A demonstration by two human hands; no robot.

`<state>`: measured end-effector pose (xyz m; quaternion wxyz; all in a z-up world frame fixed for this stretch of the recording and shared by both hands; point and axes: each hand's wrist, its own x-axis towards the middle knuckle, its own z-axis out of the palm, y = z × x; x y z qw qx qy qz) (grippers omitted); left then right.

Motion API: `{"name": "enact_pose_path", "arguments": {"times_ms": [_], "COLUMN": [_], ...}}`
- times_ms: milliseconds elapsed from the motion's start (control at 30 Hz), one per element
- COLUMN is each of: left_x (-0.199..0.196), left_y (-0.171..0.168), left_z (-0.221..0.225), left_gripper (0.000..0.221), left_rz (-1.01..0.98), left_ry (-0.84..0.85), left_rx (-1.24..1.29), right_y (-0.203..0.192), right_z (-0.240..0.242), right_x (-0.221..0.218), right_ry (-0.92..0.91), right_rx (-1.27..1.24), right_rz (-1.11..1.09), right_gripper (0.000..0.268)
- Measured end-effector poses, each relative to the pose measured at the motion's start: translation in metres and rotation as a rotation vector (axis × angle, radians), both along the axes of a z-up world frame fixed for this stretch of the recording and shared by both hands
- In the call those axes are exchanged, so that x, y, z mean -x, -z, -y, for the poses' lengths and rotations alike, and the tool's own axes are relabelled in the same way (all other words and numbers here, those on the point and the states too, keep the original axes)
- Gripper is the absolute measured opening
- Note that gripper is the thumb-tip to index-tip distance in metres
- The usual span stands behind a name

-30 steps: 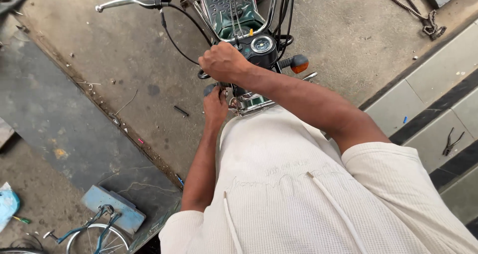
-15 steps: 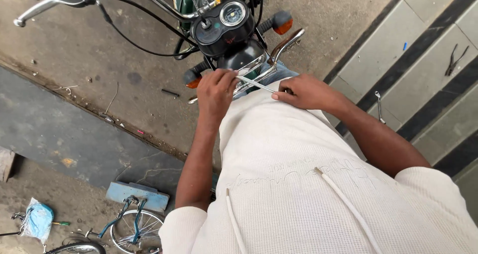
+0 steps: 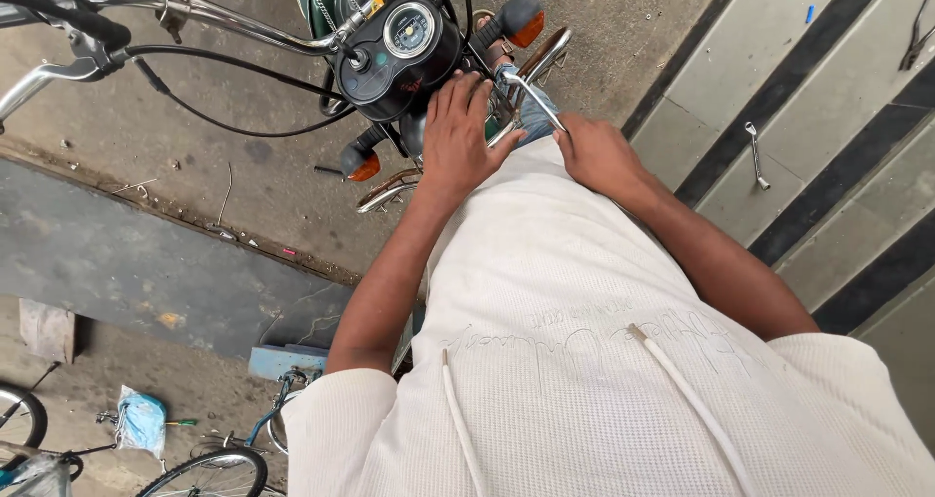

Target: Repairing the front headlight assembly and electrical wiring of a motorcycle.

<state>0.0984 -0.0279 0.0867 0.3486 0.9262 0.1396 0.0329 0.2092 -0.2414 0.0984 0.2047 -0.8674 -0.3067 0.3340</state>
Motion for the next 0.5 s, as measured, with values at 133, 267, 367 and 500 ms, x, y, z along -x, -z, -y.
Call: {"name": "enact_pose_path", "arguments": {"times_ms": [133,267,367,500], "left_x": [0.018,0.034,0.037,0.037], "left_y": [0.002,0.016,0.025,0.035], "left_z": [-0.003,-0.001,0.001,0.003], "left_gripper": [0.083,0.073,0.072,0.075], "left_rz": [-0.018,0.011,0.008,-0.024], "left_ry": [0.115,0.089,0.048,0.040], "left_rx": [-0.104,-0.132,-0.142,-0.123], "right_y": [0.001,-0.006,0.005,-0.001], "right_z": [-0.028,-0.039,-0.029,-0.027], "right_x": [-0.009,-0.020,-0.027,-0.026], "right_ry": [-0.040,-0.092,-0.244,-0.259], "right_rx": [0.107,0.258,0.174,0.205], "right_rz": [-0.019,-0.030,0.096,0.035], "right_gripper": [0.022,0.027,0.030,0.036]}}
